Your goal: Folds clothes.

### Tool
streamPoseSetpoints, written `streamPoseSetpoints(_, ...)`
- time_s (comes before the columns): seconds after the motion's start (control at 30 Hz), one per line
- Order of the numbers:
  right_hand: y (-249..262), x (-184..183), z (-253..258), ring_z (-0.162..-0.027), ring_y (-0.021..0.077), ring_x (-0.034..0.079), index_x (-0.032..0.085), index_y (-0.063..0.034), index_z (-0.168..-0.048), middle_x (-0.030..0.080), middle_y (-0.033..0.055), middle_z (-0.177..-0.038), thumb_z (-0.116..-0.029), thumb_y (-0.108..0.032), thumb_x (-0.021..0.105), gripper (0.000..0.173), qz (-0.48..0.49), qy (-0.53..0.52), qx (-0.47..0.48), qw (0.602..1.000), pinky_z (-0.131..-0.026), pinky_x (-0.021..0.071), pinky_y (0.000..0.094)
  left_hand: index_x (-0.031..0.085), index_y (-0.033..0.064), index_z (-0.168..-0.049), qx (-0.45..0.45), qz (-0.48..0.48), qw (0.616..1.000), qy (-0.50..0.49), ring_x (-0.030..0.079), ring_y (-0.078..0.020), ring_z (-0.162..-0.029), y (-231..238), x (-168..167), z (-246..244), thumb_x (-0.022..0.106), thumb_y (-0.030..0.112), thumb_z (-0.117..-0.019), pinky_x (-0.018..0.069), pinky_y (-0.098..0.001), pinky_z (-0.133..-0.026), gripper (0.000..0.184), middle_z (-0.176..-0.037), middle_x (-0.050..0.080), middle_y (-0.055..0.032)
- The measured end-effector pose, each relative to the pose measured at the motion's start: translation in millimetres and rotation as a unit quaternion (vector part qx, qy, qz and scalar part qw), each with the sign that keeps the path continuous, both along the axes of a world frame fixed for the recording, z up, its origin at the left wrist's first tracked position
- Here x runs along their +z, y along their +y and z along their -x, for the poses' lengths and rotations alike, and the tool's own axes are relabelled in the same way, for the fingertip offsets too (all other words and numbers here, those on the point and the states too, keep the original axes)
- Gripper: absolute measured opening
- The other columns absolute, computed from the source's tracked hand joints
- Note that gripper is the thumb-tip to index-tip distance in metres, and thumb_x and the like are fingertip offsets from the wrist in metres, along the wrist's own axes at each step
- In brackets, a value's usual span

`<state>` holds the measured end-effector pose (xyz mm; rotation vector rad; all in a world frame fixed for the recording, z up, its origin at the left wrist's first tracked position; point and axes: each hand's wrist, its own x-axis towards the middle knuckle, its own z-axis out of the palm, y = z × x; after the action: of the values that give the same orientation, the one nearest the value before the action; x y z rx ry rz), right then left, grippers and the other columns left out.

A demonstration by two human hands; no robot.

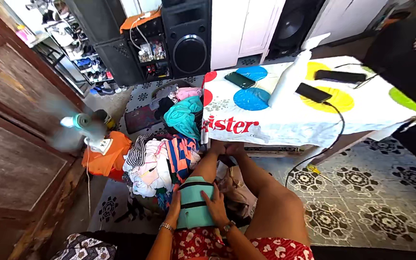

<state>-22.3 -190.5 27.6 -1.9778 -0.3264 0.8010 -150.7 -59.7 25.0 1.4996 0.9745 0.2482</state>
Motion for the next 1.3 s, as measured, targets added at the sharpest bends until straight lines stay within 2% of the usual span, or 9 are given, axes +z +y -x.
streamPoseSetpoints(0.13, -22.0, 9.9, -5.4, -0.11, 0.0374, 0.066, 0.055, 0.0056, -0.135, 0.065, 0.0288, -0.121, -0.0954, -0.043, 0.071, 0.065, -0.046, 0.182, -0.074, 0.979, -0.097, 0.0529, 0.0534, 0.037, -0.0034, -0.154, 0.054, 0.005, 0.998, 0.016, 0.033, -0.0338, -0.15, -2.1, -6.9, 9.6, 0.036, 0.035, -0.1119, 0.0264, -0.05, -0.123, 0.057, -0.161, 0.033, -0.025)
streamPoseSetpoints(0.27, -27.3, 47.0, -17.7, -0.1, 0.0252, 0.069, 0.056, 0.0009, -0.134, 0.068, 0.0187, -0.114, -0.1001, -0.024, 0.066, 0.043, -0.147, 0.275, -0.001, 0.95, -0.091, 0.0569, 0.0444, 0.042, -0.0066, -0.149, 0.112, -0.056, 0.992, 0.0, 0.042, -0.0398, -0.142, -3.4, 0.3, 8.0, 0.046, 0.026, -0.1094, 0.0346, -0.0545, -0.116, 0.052, -0.153, 0.042, -0.03)
streamPoseSetpoints(0.37, -33.1, 83.4, -29.7, -0.108, 0.0212, 0.067, 0.049, 0.0014, -0.141, 0.065, 0.0181, -0.124, -0.1005, -0.015, 0.064, 0.047, -0.229, 0.19, 0.054, 0.953, -0.096, 0.0555, 0.0402, 0.036, -0.0039, -0.153, 0.105, -0.066, 0.992, -0.037, 0.046, -0.0369, -0.137, 1.4, 13.4, 9.1, 0.044, 0.025, -0.1088, 0.0395, -0.0538, -0.111, 0.054, -0.152, 0.043, -0.0288)
streamPoseSetpoints(0.47, -73.8, 137.2, -59.1, -0.106, 0.017, 0.066, 0.046, 0.0043, -0.142, 0.063, 0.0179, -0.123, -0.0982, -0.012, 0.066, 0.051, -0.266, 0.066, 0.044, 0.961, -0.096, 0.0551, 0.0357, 0.023, 0.0025, -0.158, 0.047, -0.06, 0.996, -0.055, 0.063, -0.025, -0.103, 3.7, 32.6, 7.3, 0.038, 0.026, -0.1088, 0.0543, -0.0432, -0.082, 0.056, -0.136, 0.053, -0.0261)
streamPoseSetpoints(0.83, -337.4, 284.8, -91.2, -0.088, 0.0049, 0.073, 0.052, -0.0273, -0.134, 0.073, -0.0097, -0.107, -0.1059, -0.026, 0.054, 0.029, -0.262, -0.234, -0.343, 0.871, -0.071, 0.0643, 0.0268, 0.044, -0.0179, -0.14, -0.136, -0.278, 0.943, -0.12, 0.062, -0.0386, -0.11, -49.3, 17.2, -32.6, 0.058, 0.01, -0.0971, 0.0518, -0.0483, -0.095, 0.053, -0.128, 0.057, -0.037)
streamPoseSetpoints(1.03, -449.7, 201.6, -36.4, -0.094, 0.0072, 0.071, 0.053, -0.0168, -0.129, 0.071, -0.0035, -0.105, -0.1102, -0.036, 0.035, 0.032, -0.265, -0.163, -0.549, 0.776, -0.079, 0.0622, 0.0299, 0.053, -0.0142, -0.135, -0.153, -0.35, 0.922, -0.064, 0.062, -0.0493, -0.111, -56.0, 16.7, -32.1, 0.059, 0.011, -0.0968, 0.0477, -0.0619, -0.096, 0.046, -0.126, 0.061, -0.0358)
streamPoseSetpoints(1.1, -482.3, 133.8, -16.3, -0.09, 0.011, 0.071, 0.054, -0.0122, -0.131, 0.071, 0.0028, -0.105, -0.108, -0.032, 0.044, 0.032, -0.124, -0.077, -0.595, 0.79, -0.074, 0.0618, 0.0326, 0.053, -0.0146, -0.134, -0.156, -0.35, 0.921, -0.067, 0.062, -0.0483, -0.11, -50.8, 14.8, -28.1, 0.058, 0.012, -0.0964, 0.0476, -0.0614, -0.096, 0.046, -0.125, 0.061, -0.0357)
streamPoseSetpoints(1.2, -523.0, 43.6, 4.8, -0.122, 0.0391, 0.057, 0.038, 0.0058, -0.15, 0.053, 0.0312, -0.139, -0.0988, -0.018, 0.067, 0.064, 0.072, -0.017, -0.591, 0.804, -0.101, 0.048, 0.0573, 0.053, -0.0146, -0.134, -0.176, -0.357, 0.915, -0.07, 0.062, -0.0483, -0.111, -47.6, 16.1, -22.7, 0.058, 0.011, -0.0958, 0.0466, -0.0627, -0.096, 0.046, -0.125, 0.06, -0.0358)
streamPoseSetpoints(1.3, -512.1, 42.3, 7.9, -0.135, 0.0505, 0.046, 0.033, 0.0129, -0.15, 0.043, 0.0409, -0.145, -0.0936, -0.012, 0.072, 0.072, 0.186, -0.091, -0.566, 0.798, -0.111, 0.0382, 0.0603, 0.053, -0.0155, -0.134, -0.183, -0.361, 0.912, -0.068, 0.06, -0.0514, -0.114, -46.4, 20.0, -16.9, 0.059, 0.008, -0.0947, 0.0455, -0.064, -0.098, 0.046, -0.127, 0.058, -0.0379)
